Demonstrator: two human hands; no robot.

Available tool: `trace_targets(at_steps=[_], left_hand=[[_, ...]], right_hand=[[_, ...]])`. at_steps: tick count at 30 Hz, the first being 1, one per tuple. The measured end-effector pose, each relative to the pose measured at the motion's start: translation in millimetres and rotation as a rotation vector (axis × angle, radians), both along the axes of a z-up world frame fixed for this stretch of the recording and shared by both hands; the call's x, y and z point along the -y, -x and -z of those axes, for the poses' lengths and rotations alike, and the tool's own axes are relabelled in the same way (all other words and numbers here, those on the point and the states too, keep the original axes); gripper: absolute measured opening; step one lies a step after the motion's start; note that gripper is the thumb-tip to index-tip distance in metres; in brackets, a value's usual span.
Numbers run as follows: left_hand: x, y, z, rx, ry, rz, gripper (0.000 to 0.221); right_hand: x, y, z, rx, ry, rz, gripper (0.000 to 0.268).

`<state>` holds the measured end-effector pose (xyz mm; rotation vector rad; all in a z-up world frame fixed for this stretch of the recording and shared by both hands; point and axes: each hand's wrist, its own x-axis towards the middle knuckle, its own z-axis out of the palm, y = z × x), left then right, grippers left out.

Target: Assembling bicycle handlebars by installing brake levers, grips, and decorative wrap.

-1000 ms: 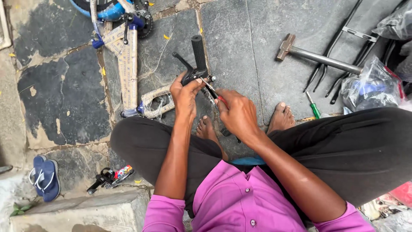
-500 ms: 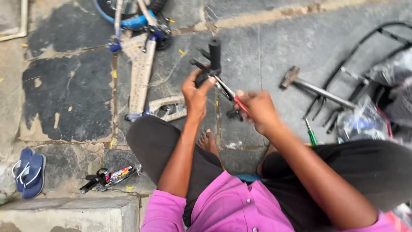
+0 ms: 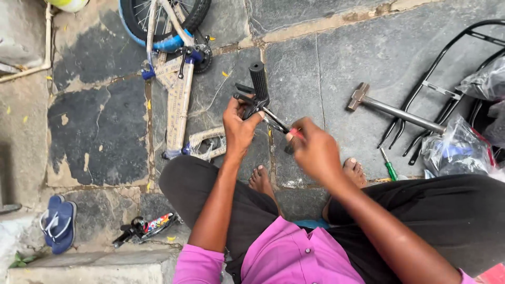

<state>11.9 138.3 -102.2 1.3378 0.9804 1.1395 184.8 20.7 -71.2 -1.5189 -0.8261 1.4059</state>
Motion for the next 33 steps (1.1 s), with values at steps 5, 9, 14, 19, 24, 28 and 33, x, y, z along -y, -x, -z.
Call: trace_targets(at_steps=[5,9,14,19,24,28,33], left_hand=[[-1.1,5.3,2.8,-0.205,-0.065,0.031,0.041],[1.3,-18.0,-18.0,-0.31,-0.114,0.057,0.031],[5.4,-31.1,-5.3,-0.334,-0.237,0.074,0.031],[-5.6,-43.6,-21.0,-0.412,-0.292,0.096,0.037],[-2.5,-47.8,-17.9,-0.464,-0.387,0.083,0.041],[-12.6,-50.3,-12.0,-0.348,-0.241,0.127,0.039],[-17.0,-60.1,-15.1,-0.461,-0.15,0.087,0.038]], right_hand=[[-5.3,-15.8,37.7,-0.297,0.03,0.042,0.017],[14.6,0.7,17.1,0.008,-0.087,0.075,0.018],[14.1,-35.9,48.1,-0.305,-0.054,0.109,0.027],[21.2,-18.6,19.7,-0.149,-0.037,0.108,0.029],[31.0,-16.7,26.6,0.803,-0.439,0.094,0.024],[16.2,-29.4,35.8,0.022,-0.188,0.145,0.024],[23.5,-11.3,1.1,0.271,-0.308,0.189,0.023]])
